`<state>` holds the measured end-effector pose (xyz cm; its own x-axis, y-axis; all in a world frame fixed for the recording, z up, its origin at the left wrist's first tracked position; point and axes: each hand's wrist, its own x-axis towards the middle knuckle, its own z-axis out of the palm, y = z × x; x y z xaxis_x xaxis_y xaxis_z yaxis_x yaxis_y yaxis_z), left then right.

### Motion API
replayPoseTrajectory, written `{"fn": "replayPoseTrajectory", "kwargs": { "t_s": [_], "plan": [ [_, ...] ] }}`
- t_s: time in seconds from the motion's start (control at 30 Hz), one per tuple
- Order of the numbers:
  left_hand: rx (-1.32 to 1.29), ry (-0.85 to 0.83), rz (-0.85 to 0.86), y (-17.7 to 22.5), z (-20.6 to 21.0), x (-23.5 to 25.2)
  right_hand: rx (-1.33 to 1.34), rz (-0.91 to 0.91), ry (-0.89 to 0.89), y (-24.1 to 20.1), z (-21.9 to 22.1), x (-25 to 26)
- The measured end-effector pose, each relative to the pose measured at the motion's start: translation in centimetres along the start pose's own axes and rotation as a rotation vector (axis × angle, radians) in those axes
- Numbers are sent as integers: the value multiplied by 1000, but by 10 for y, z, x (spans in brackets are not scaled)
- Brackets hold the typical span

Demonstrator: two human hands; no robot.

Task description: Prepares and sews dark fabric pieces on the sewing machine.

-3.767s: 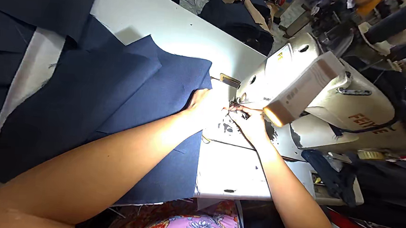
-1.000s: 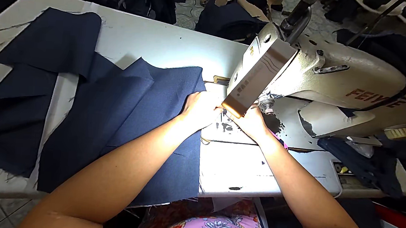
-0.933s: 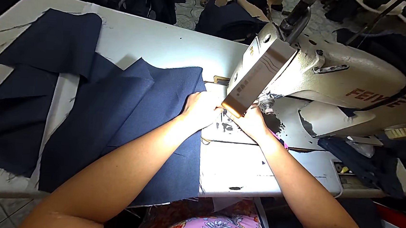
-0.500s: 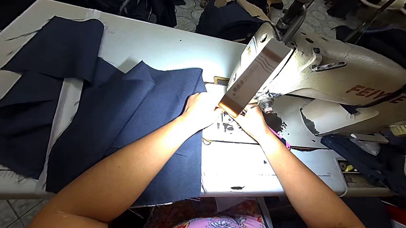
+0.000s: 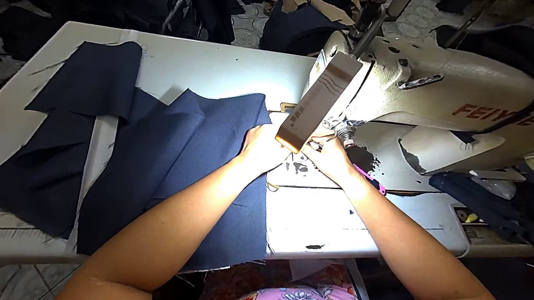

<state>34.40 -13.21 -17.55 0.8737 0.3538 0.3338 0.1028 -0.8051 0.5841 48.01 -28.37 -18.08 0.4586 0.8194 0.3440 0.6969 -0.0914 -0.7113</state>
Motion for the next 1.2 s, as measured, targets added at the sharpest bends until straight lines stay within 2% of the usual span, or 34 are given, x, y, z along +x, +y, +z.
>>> {"fn": "replayPoseTrajectory", "kwargs": {
  "t_s": [0.53,0.7,0.8,0.9,1.2],
  "plan": [
    [46,12,-11,6,-4,-2,-24,21,-14,-3,-1,0],
    [-75,40,35,0,-2,-5,-15,9,-16,-8,-5,-2],
    [-156,57,72,-2,-1,-7,60,49,-65,-15,-13,-5],
    [-154,54,102,-1,-1,-7,170,3,-101,-12,-15,-6],
    [-108,-4,104,1,0,-5,103,-41,-33,-16,-9,-3]
  ]
}}
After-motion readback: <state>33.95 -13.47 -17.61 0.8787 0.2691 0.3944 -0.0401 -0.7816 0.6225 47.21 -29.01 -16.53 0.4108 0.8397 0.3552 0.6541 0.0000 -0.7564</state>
